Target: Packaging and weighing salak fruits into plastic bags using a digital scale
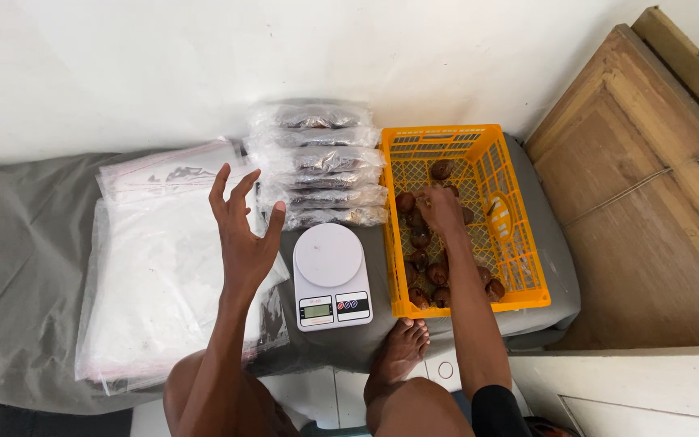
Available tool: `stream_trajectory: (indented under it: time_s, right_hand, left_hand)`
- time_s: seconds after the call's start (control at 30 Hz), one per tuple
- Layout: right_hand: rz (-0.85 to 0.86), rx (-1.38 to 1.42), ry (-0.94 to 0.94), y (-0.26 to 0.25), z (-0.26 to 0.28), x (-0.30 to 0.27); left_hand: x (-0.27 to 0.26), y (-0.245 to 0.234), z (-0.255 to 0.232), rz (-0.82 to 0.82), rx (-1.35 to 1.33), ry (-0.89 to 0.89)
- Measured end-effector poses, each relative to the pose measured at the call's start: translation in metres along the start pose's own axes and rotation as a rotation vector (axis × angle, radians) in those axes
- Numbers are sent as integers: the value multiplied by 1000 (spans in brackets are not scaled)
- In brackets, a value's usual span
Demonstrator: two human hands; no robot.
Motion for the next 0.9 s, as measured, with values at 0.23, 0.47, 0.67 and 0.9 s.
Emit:
stream_trajectory:
  time_s: [0.23, 0.47, 0.67, 0.9]
  right_hand:
    - [-63, -148, -12, -31, 39, -12]
    - [-51, -513, -25, 3, 45, 0]
    - [-6, -405, 68, -20, 60, -7]
    - [41, 483, 412, -37, 14, 6]
  left_hand:
    - [0, -1, 3, 1, 14, 24]
    - [0, 0, 5, 37, -4, 10]
    - [1, 1, 10, 84, 2, 13]
    - [-1, 6, 14, 150, -91, -33]
Point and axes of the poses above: each hand's wrist, its own x-axis towards the middle knuckle, its own y-axis out of the palm, z = x × y, the point moved 4 cm from there along x, towards the middle knuckle, and after that the axes turned 13 degrees about -x, right-handed, at the moved point
